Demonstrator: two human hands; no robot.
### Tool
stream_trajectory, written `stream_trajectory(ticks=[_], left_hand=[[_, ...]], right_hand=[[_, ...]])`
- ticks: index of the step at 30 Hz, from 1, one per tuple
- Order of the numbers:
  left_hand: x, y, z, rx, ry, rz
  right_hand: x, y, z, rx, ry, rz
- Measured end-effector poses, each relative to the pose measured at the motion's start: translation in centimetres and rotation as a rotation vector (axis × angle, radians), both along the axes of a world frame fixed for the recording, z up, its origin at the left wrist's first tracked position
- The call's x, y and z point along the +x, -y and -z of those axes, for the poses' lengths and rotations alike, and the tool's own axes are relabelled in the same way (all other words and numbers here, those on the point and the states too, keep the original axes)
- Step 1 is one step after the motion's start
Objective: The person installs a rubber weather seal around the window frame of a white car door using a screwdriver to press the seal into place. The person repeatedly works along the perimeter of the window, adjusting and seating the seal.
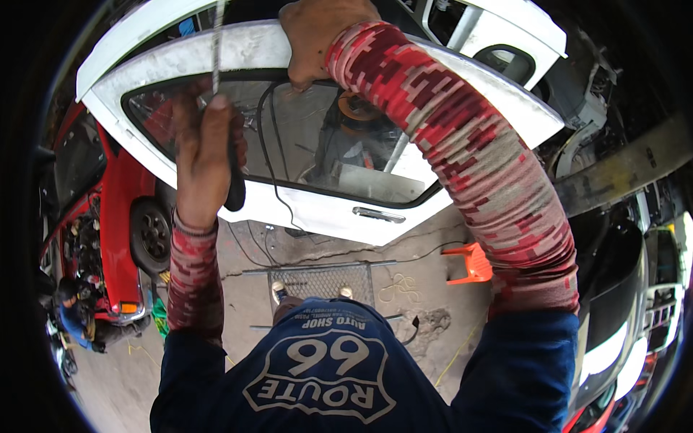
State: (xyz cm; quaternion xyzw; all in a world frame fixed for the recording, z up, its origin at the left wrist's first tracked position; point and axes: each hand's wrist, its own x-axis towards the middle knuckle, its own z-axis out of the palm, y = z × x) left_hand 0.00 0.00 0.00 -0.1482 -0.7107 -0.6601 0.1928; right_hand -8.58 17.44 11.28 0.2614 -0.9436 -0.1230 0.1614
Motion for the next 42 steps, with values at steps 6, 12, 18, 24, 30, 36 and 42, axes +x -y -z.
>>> stream_trajectory(ticks=[6,12,18,24,30,36,42], left_hand=[[14.7,-1.0,7.9,0.47,0.547,0.303],[20.1,0.9,10.9,0.044,0.585,0.485],[17.3,1.1,10.7,-0.087,0.382,0.405],[15.0,0.4,9.1,0.236,0.347,0.549],[16.1,0.2,7.8,0.413,0.334,0.687],[16.1,-1.3,6.9,0.572,0.299,0.718],[16.1,-2.9,6.3,0.63,0.496,0.774]], right_hand=[[-0.8,-0.8,0.2,-0.007,-0.005,-0.11],[-1.3,-0.7,0.4,-0.023,-0.025,-0.193],[-0.3,0.9,-0.8,0.047,0.03,0.028],[1.9,1.7,-0.8,0.071,0.024,-0.102],[3.9,2.8,-1.2,0.115,0.029,-0.051],[4.5,4.9,-1.8,0.096,0.151,-0.02],[7.2,5.3,-2.2,0.251,0.061,-0.115]])
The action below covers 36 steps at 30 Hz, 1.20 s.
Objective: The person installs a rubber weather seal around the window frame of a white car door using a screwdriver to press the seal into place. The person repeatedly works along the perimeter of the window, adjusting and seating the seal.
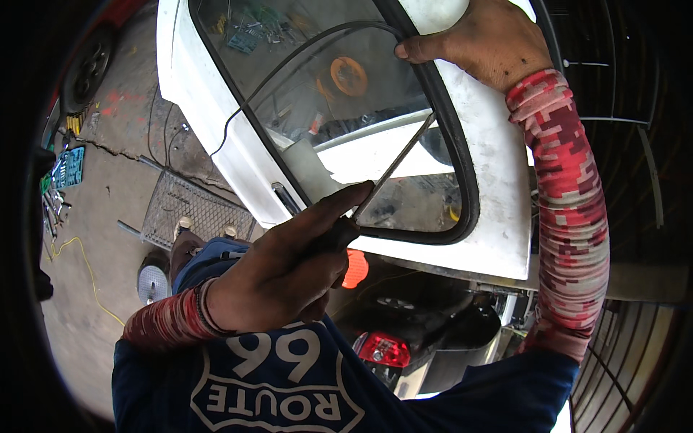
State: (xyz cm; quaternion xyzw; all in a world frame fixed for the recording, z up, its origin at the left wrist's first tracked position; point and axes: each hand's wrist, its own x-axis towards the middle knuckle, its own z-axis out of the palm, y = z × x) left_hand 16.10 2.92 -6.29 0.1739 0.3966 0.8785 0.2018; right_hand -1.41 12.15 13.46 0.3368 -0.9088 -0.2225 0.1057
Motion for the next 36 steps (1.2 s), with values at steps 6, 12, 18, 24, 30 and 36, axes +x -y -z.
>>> stream_trajectory(ticks=[6,12,18,24,30,36], left_hand=[[0.8,-2.4,0.1,0.31,0.049,0.04],[1.4,-6.7,-0.7,0.243,0.017,-0.161],[0.7,-12.9,-2.2,0.059,-0.077,-0.565],[-0.2,-16.3,-5.3,0.47,-0.037,-0.442],[-2.2,-19.5,-6.4,0.365,-0.121,-0.732],[-1.6,-17.2,-4.0,0.109,-0.106,-0.602]], right_hand=[[-5.5,-2.3,1.8,0.044,-0.111,-0.078],[-5.7,-3.0,0.8,0.006,-0.067,-0.11],[-3.5,-1.5,0.0,-0.088,0.011,-0.085],[-3.5,-1.9,-0.5,-0.165,0.054,-0.04],[-3.4,-1.1,-0.5,-0.147,0.078,-0.097],[-2.3,-0.9,-0.4,-0.139,-0.07,0.065]])
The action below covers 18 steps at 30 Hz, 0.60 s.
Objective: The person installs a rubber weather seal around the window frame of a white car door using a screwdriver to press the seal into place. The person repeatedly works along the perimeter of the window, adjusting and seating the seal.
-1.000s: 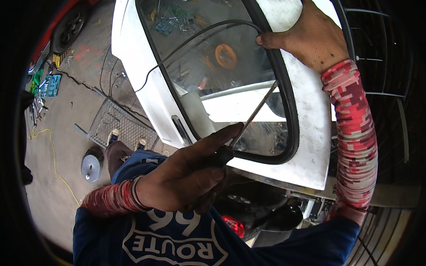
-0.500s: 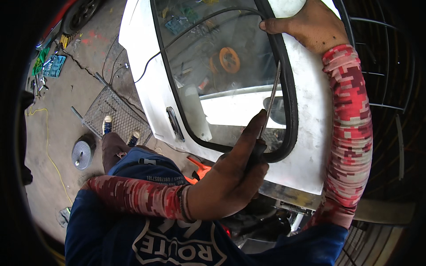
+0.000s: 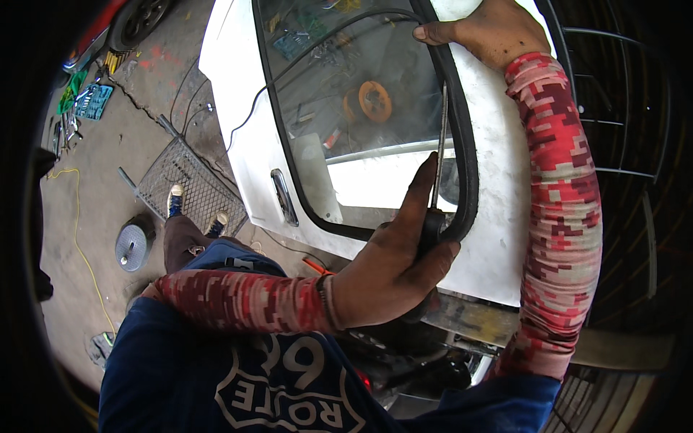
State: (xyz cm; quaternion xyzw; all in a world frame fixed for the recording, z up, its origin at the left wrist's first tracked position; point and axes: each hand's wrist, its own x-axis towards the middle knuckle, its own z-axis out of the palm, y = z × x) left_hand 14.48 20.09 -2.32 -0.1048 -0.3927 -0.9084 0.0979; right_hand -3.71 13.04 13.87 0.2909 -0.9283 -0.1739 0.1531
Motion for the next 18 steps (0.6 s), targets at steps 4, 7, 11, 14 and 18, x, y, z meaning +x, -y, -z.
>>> stream_trajectory(ticks=[4,7,11,14,18], left_hand=[[3.0,3.4,0.2,0.134,0.034,0.299],[3.7,4.8,0.1,0.234,0.071,0.479],[3.3,3.9,0.5,0.375,0.02,0.436],[3.1,0.7,0.2,0.339,-0.007,0.282],[1.1,-3.9,0.4,-0.025,-0.078,-0.256]], right_hand=[[-0.2,-0.4,0.2,-0.008,0.048,-0.028],[-0.8,-0.4,0.4,-0.001,0.079,-0.068],[-0.7,-0.4,0.7,0.001,0.033,-0.088],[0.2,-0.7,0.3,0.003,0.026,-0.079],[0.7,-0.6,0.0,0.009,0.075,-0.047]])
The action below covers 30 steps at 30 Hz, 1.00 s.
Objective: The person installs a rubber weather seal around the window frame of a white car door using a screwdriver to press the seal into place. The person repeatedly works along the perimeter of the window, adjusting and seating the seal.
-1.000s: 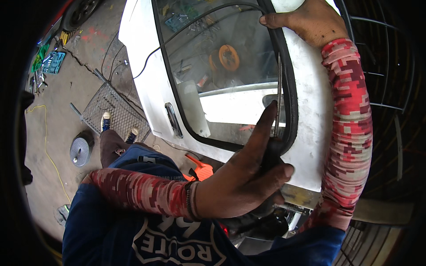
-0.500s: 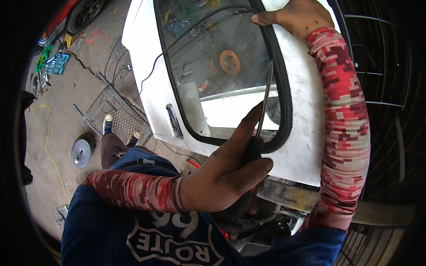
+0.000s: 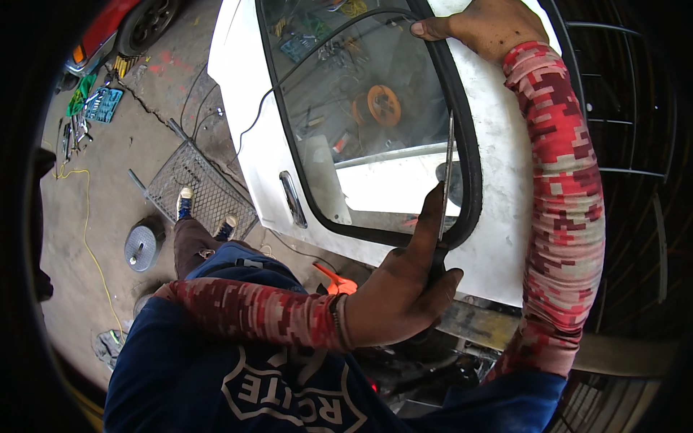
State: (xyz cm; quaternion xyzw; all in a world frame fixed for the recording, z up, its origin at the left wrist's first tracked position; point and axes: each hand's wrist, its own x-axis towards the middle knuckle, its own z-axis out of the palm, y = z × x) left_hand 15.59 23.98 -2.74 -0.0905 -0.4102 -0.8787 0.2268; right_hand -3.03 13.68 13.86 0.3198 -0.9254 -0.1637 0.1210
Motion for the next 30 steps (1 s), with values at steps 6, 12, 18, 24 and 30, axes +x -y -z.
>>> stream_trajectory(ticks=[6,12,18,24,30], left_hand=[[-0.8,2.1,1.7,0.174,0.078,0.402],[0.4,5.9,-1.6,0.471,0.042,0.623],[-0.4,5.5,-1.5,0.363,0.007,0.602],[-1.8,3.0,0.3,-0.093,0.081,0.185],[-2.4,3.2,-0.6,0.019,0.036,0.194]], right_hand=[[-0.6,-0.5,0.3,-0.016,-0.052,-0.058],[-1.5,-0.9,-0.1,-0.009,-0.036,-0.203],[-3.7,-1.7,0.4,0.034,-0.15,-0.266],[-1.9,-0.3,-0.1,0.055,-0.15,-0.07],[1.1,0.3,0.0,0.066,-0.156,-0.119]])
